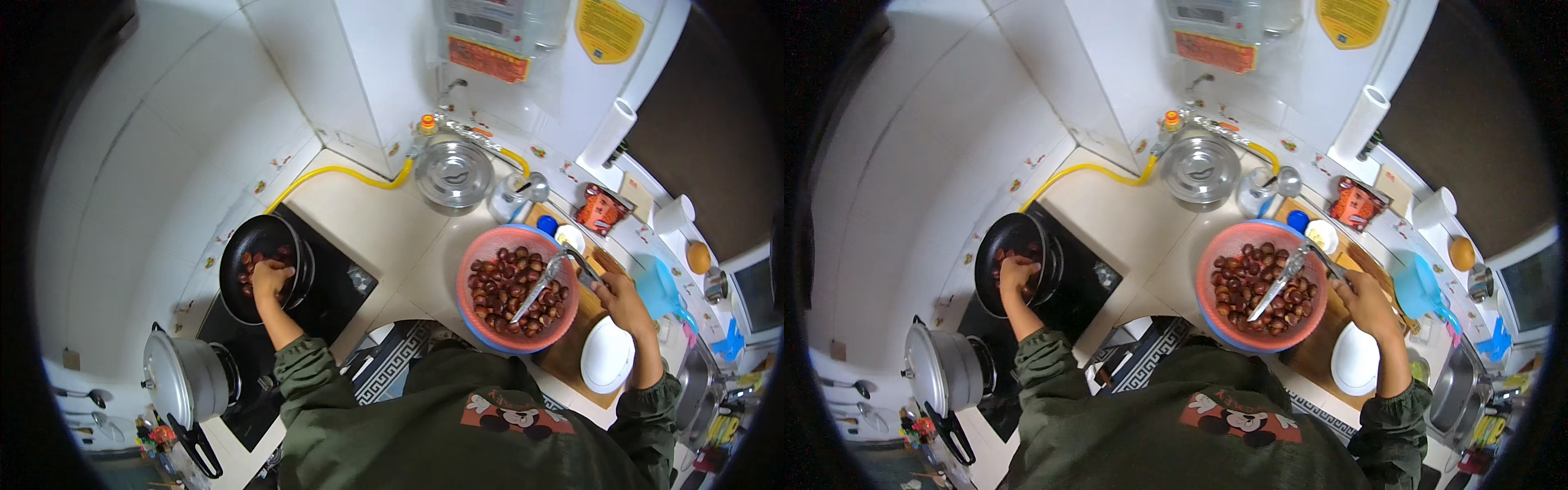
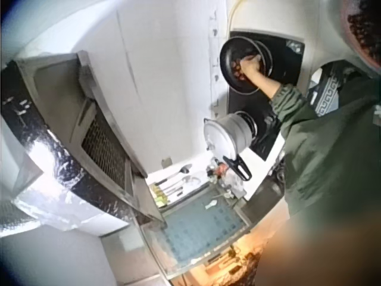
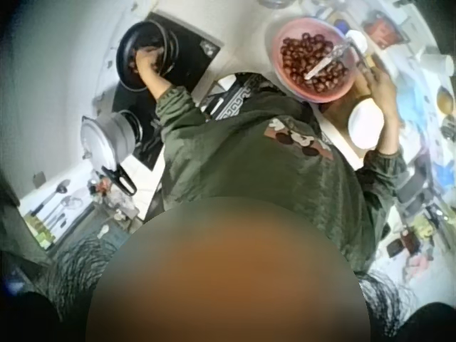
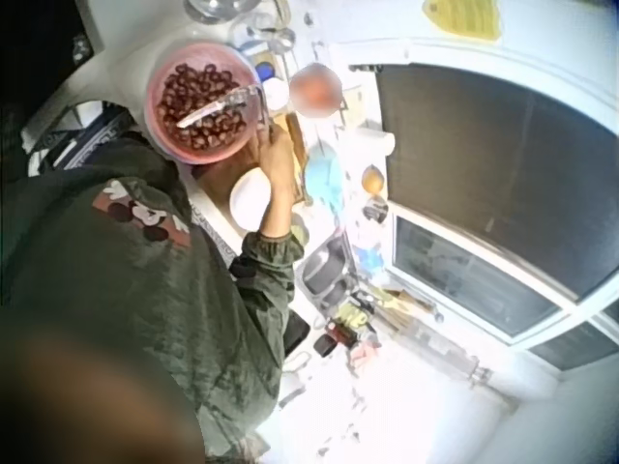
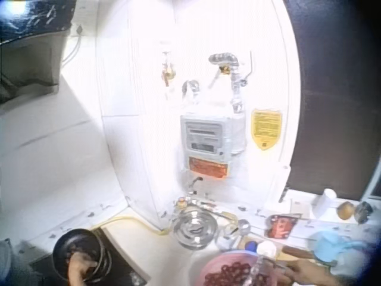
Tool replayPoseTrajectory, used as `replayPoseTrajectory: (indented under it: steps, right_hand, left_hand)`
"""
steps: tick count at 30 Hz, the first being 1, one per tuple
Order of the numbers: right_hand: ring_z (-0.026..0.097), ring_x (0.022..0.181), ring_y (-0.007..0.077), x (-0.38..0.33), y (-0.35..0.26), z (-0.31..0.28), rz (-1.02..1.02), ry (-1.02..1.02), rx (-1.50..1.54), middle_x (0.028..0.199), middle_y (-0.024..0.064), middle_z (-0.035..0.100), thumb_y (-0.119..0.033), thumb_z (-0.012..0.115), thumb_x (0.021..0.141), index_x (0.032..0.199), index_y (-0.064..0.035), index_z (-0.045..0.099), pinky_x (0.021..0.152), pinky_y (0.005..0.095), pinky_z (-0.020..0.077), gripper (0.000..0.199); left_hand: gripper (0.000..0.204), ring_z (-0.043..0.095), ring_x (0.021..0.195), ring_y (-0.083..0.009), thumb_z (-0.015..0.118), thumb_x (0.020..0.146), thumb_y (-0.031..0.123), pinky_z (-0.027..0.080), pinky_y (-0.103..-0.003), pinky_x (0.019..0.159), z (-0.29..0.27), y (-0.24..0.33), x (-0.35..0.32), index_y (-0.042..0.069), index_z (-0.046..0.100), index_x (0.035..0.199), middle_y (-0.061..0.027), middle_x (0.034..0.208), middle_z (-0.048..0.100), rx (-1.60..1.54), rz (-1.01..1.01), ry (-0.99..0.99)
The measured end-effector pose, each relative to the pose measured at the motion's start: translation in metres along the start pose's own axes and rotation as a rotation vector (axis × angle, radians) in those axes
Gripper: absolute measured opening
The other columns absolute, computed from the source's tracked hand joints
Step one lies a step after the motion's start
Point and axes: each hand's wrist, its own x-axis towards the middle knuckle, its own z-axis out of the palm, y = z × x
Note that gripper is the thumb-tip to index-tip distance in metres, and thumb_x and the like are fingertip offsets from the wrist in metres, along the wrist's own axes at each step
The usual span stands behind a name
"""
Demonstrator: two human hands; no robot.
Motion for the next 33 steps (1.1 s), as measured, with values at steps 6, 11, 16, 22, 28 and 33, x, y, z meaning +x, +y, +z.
replayPoseTrajectory:
  steps: [6,11,16,22,28,33]
  right_hand:
    - [0.051,0.059,0.0293,-0.003,-0.007,-0.01,-0.029,0.01,0.017,0.064,0.022,0.052,-0.025,0.054,0.087,0.086,0.0054,0.057,0.059,0.0411,0.0395,0.031]
    - [0.042,0.057,0.0243,-0.006,0.011,-0.015,0.006,0.035,-0.013,0.06,0.017,0.045,-0.023,0.054,0.087,0.078,0.0065,0.053,0.056,0.0381,0.0355,0.031]
    - [0.049,0.061,0.0301,-0.008,0.03,-0.013,-0.015,0.049,-0.088,0.066,0.0204,0.052,-0.023,0.055,0.087,0.082,0.0064,0.056,0.059,0.0402,0.0386,0.03]
    - [0.054,0.07,0.0375,-0.006,0.02,-0.01,-0.02,0.009,-0.162,0.074,0.0234,0.057,-0.024,0.056,0.086,0.085,0.0054,0.057,0.063,0.0436,0.0405,0.03]
    - [0.057,0.076,0.0394,-0.013,0.016,-0.009,0.015,0.025,-0.17,0.08,0.0242,0.059,-0.026,0.056,0.084,0.089,0.0032,0.057,0.068,0.0443,0.0426,0.03]
    - [0.056,0.075,0.0397,-0.018,0.017,-0.008,-0.012,0.044,-0.17,0.079,0.0234,0.058,-0.026,0.057,0.084,0.087,0.0031,0.056,0.067,0.0452,0.0422,0.029]
  left_hand:
    - [0.018,0.064,0.084,-0.0325,0.065,0.061,0.011,0.049,-0.037,0.079,0.029,-0.015,0.024,0.006,0.07,0.078,-0.0208,0.082,0.065,0.178,0.015,0.067]
    - [0.03,0.061,0.088,-0.034,0.075,0.06,0.02,0.047,-0.04,0.079,0.01,0.027,0.002,0.006,0.063,0.083,-0.0173,0.089,0.064,0.333,-0.041,0.197]
    - [0.02,0.059,0.075,-0.0217,0.066,0.074,0.011,0.048,-0.031,0.069,0.045,0.137,-0.066,0.002,0.062,0.092,-0.0118,0.081,0.06,-0.277,0.399,0.376]
    - [0.016,0.056,0.086,-0.031,0.065,0.071,0.008,0.046,-0.039,0.077,0.211,0.251,-0.178,0.004,0.062,0.087,-0.0122,0.087,0.058,-0.491,1.133,-0.416]
    - [0.024,0.055,0.092,-0.0282,0.064,0.071,0.01,0.044,-0.038,0.08,0.282,0.287,-0.207,0.006,0.06,0.094,-0.0115,0.091,0.058,0.027,1.159,-0.357]
    - [0.034,0.055,0.095,-0.023,0.068,0.068,0.016,0.042,-0.036,0.081,0.283,0.291,-0.211,0.005,0.058,0.099,-0.0071,0.092,0.059,0.237,1.33,-0.192]
